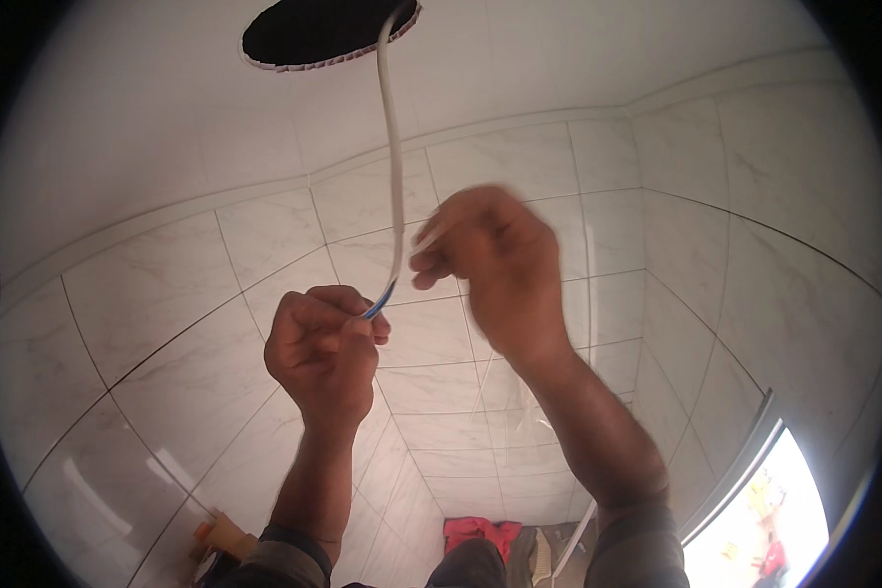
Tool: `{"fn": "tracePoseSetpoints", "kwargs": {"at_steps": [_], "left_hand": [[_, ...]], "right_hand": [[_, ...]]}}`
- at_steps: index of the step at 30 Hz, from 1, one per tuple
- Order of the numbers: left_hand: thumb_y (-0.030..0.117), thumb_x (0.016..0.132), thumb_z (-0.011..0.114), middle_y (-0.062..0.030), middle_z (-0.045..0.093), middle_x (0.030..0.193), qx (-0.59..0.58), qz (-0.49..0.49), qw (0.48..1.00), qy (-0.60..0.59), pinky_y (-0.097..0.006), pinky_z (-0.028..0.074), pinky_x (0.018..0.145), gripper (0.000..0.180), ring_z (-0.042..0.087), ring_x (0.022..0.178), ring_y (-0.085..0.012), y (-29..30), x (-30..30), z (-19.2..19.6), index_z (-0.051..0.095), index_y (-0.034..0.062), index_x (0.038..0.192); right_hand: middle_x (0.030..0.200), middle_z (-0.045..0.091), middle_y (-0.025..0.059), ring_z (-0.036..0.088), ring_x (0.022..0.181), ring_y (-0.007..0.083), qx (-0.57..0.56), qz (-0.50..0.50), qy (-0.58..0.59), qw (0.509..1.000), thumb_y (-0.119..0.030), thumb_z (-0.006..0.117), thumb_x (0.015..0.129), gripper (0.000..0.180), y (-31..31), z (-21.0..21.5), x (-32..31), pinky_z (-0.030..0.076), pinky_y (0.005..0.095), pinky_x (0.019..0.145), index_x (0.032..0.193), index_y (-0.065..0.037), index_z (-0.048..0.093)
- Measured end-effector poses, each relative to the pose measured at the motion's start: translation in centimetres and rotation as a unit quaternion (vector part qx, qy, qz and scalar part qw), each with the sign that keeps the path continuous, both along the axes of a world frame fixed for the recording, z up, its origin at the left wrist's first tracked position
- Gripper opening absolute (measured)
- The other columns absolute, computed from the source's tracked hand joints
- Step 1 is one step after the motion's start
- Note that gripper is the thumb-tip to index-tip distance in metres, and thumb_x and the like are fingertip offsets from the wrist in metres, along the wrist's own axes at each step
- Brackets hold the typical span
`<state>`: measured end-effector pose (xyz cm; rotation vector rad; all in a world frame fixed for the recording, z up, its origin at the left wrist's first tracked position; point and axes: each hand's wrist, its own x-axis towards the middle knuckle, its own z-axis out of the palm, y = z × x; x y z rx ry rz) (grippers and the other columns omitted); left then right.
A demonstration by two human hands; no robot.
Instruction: The person strips the outer sheath and inner insulation from a white electrical cable using pliers, then twists the exposed wires. They retrieve a white circular light fixture from a box and connect the fixture's wires to the ceiling cable, securing the connections with electrical tape.
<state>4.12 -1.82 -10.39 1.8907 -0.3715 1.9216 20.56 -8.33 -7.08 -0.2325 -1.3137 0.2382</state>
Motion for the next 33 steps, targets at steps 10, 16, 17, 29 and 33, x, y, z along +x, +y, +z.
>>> {"fn": "tracePoseSetpoints", "kwargs": {"at_steps": [10,16,17,29,33], "left_hand": [[-0.005,0.094,0.068,-0.0151,0.068,0.091,-0.056,-0.014,0.998,0.02,-0.032,0.06,0.066,0.018,0.069,0.074,-0.0176,1.0,-1.0,-1.0,0.054,0.0011,0.104],[-0.01,0.092,0.071,-0.0187,0.071,0.103,0.028,-0.016,0.999,-0.027,-0.03,0.061,0.074,0.022,0.072,0.088,-0.0178,1.2,-1.1,-1.5,0.057,-0.002,0.107],[-0.01,0.092,0.07,-0.0192,0.071,0.104,0.038,-0.028,0.998,-0.034,-0.03,0.061,0.075,0.023,0.072,0.09,-0.0177,1.1,-1.0,-1.4,0.057,-0.0025,0.109],[-0.009,0.096,0.066,-0.0187,0.072,0.112,0.009,-0.066,0.998,-0.02,-0.031,0.06,0.087,0.016,0.072,0.1,-0.0191,0.9,-0.3,-1.2,0.066,-0.0095,0.112],[-0.008,0.093,0.067,-0.0181,0.073,0.107,0.042,-0.001,0.999,-0.012,-0.029,0.059,0.083,0.017,0.073,0.096,-0.0178,1.4,-0.5,-1.0,0.067,-0.0076,0.111]], "right_hand": [[0.096,0.068,0.0151,0.069,0.08,0.0197,0.294,0.261,0.119,0.912,-0.023,0.042,0.112,0.034,-5.8,1.0,5.4,0.061,0.029,0.063,0.118,0.003,0.063],[0.112,0.073,0.0117,0.071,0.098,0.0271,0.215,-0.343,-0.296,0.865,0.004,0.08,0.082,0.034,-0.4,-1.2,-2.6,0.059,0.0373,0.082,0.114,-0.003,0.072],[0.111,0.073,0.011,0.071,0.097,0.0273,0.215,-0.323,-0.297,0.872,0.004,0.08,0.081,0.034,-0.3,-1.0,-2.6,0.059,0.0377,0.081,0.114,-0.003,0.072],[0.11,0.075,0.0132,0.075,0.098,0.0289,0.194,-0.305,-0.277,0.89,0.005,0.077,0.084,0.033,0.1,-1.3,-2.1,0.064,0.0367,0.077,0.115,-0.003,0.07],[0.11,0.075,0.0147,0.076,0.097,0.0294,0.194,-0.3,-0.276,0.893,0.006,0.076,0.084,0.031,-0.2,-1.2,-2.1,0.064,0.0362,0.076,0.114,-0.002,0.07]]}}
